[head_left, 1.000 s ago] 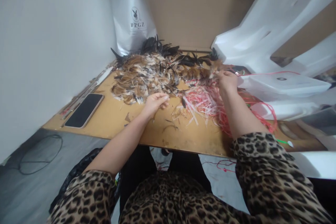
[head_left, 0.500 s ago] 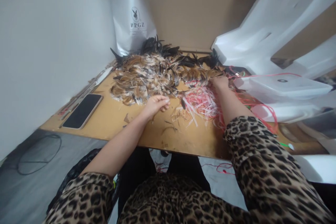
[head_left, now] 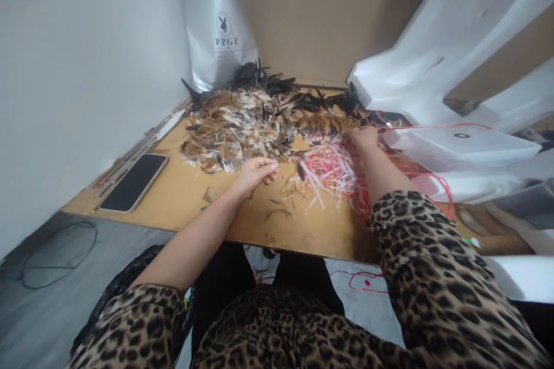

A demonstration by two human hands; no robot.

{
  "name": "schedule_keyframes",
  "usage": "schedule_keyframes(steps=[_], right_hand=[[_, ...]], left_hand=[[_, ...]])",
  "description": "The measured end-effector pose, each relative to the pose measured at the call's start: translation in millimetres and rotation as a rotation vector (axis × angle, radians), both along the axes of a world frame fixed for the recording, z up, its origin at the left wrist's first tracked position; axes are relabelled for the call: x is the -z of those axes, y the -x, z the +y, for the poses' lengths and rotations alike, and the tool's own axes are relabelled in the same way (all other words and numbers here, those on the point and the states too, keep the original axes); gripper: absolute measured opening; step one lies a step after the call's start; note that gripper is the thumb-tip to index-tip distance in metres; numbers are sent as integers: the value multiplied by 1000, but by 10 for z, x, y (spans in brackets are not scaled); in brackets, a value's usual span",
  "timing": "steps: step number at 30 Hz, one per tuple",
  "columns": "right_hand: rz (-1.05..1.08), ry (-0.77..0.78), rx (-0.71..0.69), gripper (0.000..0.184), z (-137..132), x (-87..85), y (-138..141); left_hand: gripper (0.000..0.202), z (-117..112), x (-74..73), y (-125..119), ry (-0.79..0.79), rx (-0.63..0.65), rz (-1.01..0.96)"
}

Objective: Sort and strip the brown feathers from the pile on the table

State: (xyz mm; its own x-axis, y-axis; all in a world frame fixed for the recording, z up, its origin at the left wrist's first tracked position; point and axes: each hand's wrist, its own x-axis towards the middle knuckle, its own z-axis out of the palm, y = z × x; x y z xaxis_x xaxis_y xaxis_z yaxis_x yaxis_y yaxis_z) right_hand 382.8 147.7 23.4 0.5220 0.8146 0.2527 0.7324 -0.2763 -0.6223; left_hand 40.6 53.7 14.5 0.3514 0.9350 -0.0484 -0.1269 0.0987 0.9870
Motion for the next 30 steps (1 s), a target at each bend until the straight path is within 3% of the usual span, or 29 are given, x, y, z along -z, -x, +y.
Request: schedule_keyframes(steps=[3,6,12,17,21,25,30], right_hand=[[95,29,124,15,-90,-95,-9],[135,-34,78,17,-220,-233,12],[65,-217,-98,18,-574,-535,291],[101,-201,-362,16,-844,-685,811],[107,-82,-578,16,-897,-645,1247],[99,12,-753,13,-781,-446,1595],[-18,127,-827,14,-630,-222,1917]], left_hand=[[32,-2,1,8,7,-17,-31],[32,1,-2,20,22,-35,-69],[30,23,-44,60,21,-82,-134],[32,93,-87,157,-19,-221,-223],[36,161,-101,247,-22,-320,-282],[39,210,-96,305,-28,-367,-321],[41,252,-91,354,-23,-398,-382]])
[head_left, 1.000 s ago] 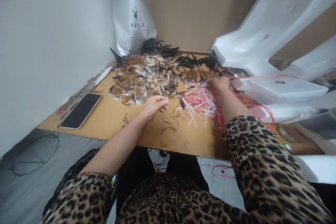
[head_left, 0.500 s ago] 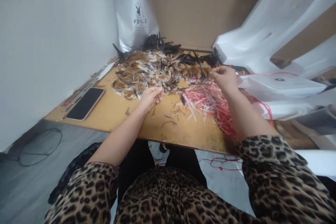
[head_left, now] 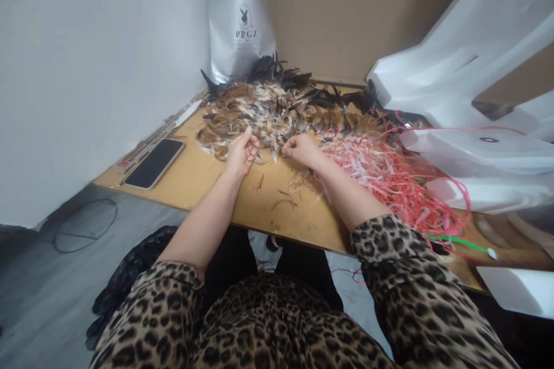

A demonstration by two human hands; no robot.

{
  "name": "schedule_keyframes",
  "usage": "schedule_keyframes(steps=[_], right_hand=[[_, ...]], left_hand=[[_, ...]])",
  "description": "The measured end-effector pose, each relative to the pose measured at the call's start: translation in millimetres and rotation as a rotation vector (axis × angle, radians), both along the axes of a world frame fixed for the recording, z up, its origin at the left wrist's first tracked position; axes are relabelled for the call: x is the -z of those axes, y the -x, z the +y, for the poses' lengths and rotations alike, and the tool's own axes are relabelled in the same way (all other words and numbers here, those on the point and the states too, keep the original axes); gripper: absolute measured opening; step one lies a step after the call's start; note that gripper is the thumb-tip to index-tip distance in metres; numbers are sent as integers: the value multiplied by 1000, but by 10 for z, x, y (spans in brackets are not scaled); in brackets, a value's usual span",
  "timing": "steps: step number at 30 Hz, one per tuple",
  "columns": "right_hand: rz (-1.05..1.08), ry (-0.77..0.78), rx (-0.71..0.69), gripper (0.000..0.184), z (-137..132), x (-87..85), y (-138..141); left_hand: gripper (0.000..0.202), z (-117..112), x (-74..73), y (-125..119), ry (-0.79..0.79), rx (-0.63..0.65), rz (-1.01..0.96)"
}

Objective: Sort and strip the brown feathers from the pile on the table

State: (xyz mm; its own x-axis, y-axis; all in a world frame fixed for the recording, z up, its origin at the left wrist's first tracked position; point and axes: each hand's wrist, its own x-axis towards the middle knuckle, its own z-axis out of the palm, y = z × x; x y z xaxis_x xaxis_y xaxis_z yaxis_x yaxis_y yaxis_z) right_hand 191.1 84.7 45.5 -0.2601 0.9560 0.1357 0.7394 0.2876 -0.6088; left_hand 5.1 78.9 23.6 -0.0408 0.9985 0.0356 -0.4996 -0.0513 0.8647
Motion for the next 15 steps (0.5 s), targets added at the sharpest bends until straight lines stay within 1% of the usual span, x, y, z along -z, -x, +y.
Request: schedule_keyframes(steps=[3,7,10,13,15], right_hand=[[-137,-25,13,18,11,24,130],[-273,-1,101,27,-27,18,261],[-357,9,148,34,-52,40,341],[-425,-8,161,29,-57,71,378],[-415,-14,154,23,-46,90,363]], left_hand=[[39,9,-14,16,4,5,-46],[37,13,-23,23,35,6,-61],[37,17,-14,26,14,21,-65],[36,18,-6,25,-4,21,-54],[36,13,-5,17,3,24,-27]])
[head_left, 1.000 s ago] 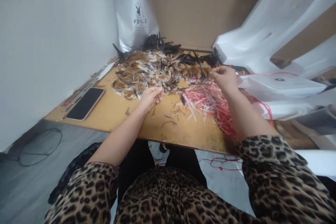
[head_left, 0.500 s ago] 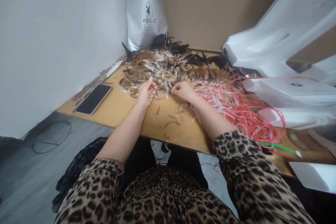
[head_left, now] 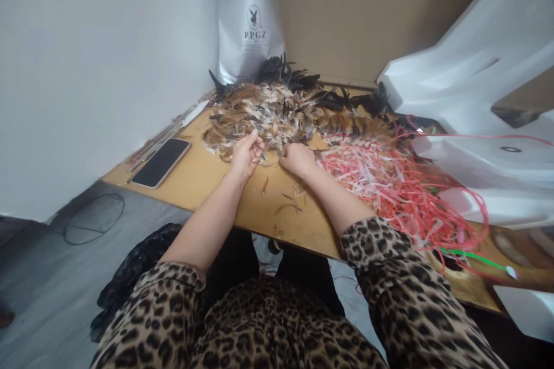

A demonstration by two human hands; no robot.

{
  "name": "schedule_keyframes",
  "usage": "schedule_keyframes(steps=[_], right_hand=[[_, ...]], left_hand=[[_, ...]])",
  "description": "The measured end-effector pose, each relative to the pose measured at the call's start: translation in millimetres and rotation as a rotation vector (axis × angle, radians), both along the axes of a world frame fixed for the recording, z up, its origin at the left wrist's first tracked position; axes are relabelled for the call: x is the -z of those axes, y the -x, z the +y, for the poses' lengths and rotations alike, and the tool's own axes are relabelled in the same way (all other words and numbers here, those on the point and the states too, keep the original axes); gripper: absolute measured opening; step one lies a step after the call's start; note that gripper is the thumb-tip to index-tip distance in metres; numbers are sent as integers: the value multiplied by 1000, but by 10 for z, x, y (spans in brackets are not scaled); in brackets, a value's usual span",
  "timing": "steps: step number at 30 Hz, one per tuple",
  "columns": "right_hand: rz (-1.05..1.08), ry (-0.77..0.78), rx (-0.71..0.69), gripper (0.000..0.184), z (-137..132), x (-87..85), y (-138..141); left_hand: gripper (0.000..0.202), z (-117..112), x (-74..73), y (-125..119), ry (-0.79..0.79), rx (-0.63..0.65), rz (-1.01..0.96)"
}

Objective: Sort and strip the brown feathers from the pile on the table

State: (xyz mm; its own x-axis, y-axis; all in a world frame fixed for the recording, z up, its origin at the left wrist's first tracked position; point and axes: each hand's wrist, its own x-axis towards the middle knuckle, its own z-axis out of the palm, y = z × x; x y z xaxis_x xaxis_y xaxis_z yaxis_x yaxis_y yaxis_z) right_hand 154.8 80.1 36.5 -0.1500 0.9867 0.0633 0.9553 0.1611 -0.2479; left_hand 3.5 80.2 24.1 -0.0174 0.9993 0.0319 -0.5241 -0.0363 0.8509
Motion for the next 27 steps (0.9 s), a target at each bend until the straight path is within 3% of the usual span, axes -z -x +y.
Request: schedule_keyframes(steps=[4,9,13,19,27], right_hand=[[276,42,-39,14,63,49,-102],[1064,272,-12,15,148,109,-197],[1459,342,-5,23,183,126,-183],[1564,258,-15,27,184,188,-98],[1507,162,-85,25,134,207,59]], left_hand=[[35,-16,5,-31,30,26,73],[29,-37,27,-70,18,69,114],[24,-53,53,-97,45,146,152],[25,-73,105,-124,105,295,146],[19,-92,114,-143,177,302,73]])
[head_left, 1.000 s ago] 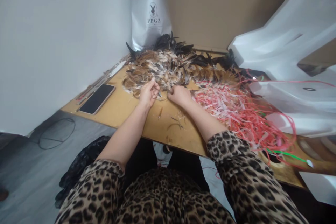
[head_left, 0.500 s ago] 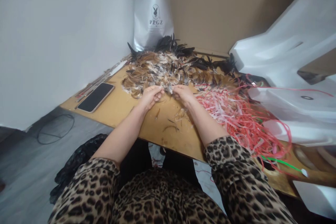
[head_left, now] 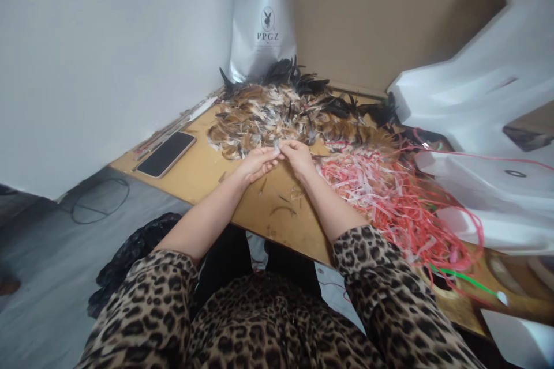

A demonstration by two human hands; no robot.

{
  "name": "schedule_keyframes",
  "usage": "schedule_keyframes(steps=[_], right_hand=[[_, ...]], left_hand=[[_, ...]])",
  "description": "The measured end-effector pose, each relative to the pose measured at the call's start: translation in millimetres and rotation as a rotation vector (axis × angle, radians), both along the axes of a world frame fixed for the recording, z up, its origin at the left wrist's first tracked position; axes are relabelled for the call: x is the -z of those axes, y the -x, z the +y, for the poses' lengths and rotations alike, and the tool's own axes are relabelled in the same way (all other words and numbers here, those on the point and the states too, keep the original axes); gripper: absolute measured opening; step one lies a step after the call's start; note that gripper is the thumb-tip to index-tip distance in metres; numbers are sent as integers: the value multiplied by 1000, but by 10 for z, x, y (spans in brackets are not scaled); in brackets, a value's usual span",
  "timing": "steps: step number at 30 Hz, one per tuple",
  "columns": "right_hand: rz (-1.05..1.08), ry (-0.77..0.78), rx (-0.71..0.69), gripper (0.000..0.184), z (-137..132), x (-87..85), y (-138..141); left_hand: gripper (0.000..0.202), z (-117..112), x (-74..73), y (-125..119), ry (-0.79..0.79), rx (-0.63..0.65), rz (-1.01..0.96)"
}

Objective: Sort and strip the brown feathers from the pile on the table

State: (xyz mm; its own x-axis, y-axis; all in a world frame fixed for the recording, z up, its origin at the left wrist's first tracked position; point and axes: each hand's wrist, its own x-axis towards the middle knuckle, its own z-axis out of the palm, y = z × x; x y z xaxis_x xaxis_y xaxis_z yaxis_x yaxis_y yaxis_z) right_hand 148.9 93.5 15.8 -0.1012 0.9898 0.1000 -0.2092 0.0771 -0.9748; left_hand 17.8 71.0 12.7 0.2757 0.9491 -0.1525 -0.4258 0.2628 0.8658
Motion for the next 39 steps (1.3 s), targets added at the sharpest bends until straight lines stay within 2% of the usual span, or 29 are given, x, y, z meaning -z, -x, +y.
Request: schedule_keyframes(steps=[4,8,11,14,17,20,24,27,30,34,39], right_hand=[[-41,-30,-23,25,-21,-25,25],[-141,-20,15,24,-2,-83,-116],[-311,-98,164,23,62,-94,-289],[-593,-226,184,20,120,-63,-390],[-885,-269,142,20,125,-33,-353],[-1108,-247,170,23,91,-29,-233],[-1250,-209,220,24,56,-55,-115],[-1272,-226,200,21,37,-93,-121],[-1230,-324,180,20,-2,-134,-189],[-1199,-573,196,20,-78,-186,-280],[-1354,-848,218,26,-119,-228,-272]], left_hand=[[18,-12,17,-3,-19,-30,-25],[21,-15,28,0,-60,-75,19],[22,-6,9,10,-102,-122,78],[21,13,-19,28,-119,-201,134],[20,43,-16,53,-138,-268,207],[22,78,18,77,-180,-289,229],[23,100,42,88,-182,-302,180],[23,85,14,80,-157,-302,161],[21,58,-31,70,-131,-294,132],[17,42,-67,80,-93,-296,72],[15,54,-71,112,-16,-214,5]])
